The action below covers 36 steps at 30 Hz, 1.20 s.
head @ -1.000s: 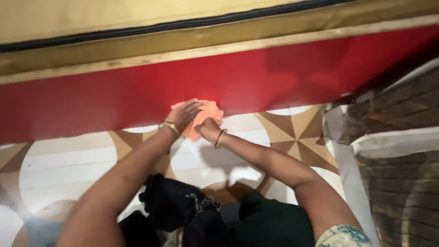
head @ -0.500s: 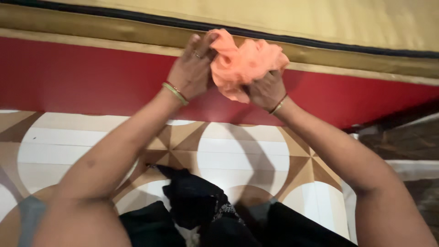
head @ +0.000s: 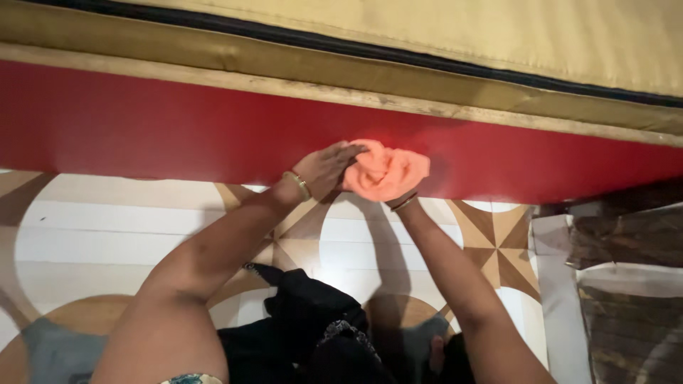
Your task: The person wipes the side panels of a wooden bed frame using an orange cloth. They move along the length of the frame, cleaning the teal and red painted sections.
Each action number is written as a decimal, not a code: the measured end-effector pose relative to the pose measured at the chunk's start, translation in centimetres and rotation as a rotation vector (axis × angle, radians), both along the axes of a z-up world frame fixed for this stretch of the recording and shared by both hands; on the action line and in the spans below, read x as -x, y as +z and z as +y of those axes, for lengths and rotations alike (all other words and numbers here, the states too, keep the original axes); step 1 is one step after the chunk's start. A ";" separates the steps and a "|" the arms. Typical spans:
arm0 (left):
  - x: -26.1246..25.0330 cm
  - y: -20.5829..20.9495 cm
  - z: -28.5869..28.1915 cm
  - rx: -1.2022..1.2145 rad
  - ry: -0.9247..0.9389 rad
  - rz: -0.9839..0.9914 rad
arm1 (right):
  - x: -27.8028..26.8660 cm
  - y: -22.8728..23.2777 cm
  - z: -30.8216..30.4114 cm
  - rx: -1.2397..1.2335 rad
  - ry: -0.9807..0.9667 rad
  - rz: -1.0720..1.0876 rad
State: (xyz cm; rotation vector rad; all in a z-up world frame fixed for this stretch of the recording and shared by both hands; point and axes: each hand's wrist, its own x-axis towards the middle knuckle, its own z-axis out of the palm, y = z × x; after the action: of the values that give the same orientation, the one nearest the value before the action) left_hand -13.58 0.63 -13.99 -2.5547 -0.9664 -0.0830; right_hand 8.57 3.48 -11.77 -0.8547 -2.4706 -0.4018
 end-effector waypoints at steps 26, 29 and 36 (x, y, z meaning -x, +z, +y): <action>13.7 10.2 -4.4 -0.473 0.332 -0.074 | 8.8 3.4 -0.5 -0.128 0.037 0.158; 14.4 11.1 -3.1 -0.496 0.281 -0.300 | 12.2 6.4 0.6 -0.137 0.035 0.313; 13.0 -0.2 -0.9 -0.435 0.303 -0.379 | 15.0 1.0 1.4 -0.074 0.026 0.275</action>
State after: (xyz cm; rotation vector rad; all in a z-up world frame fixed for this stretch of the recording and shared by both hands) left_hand -26.59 -0.25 -14.18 -2.0070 -1.2983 -0.6349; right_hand -6.39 4.86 -10.75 -0.7895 -2.1984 -0.3398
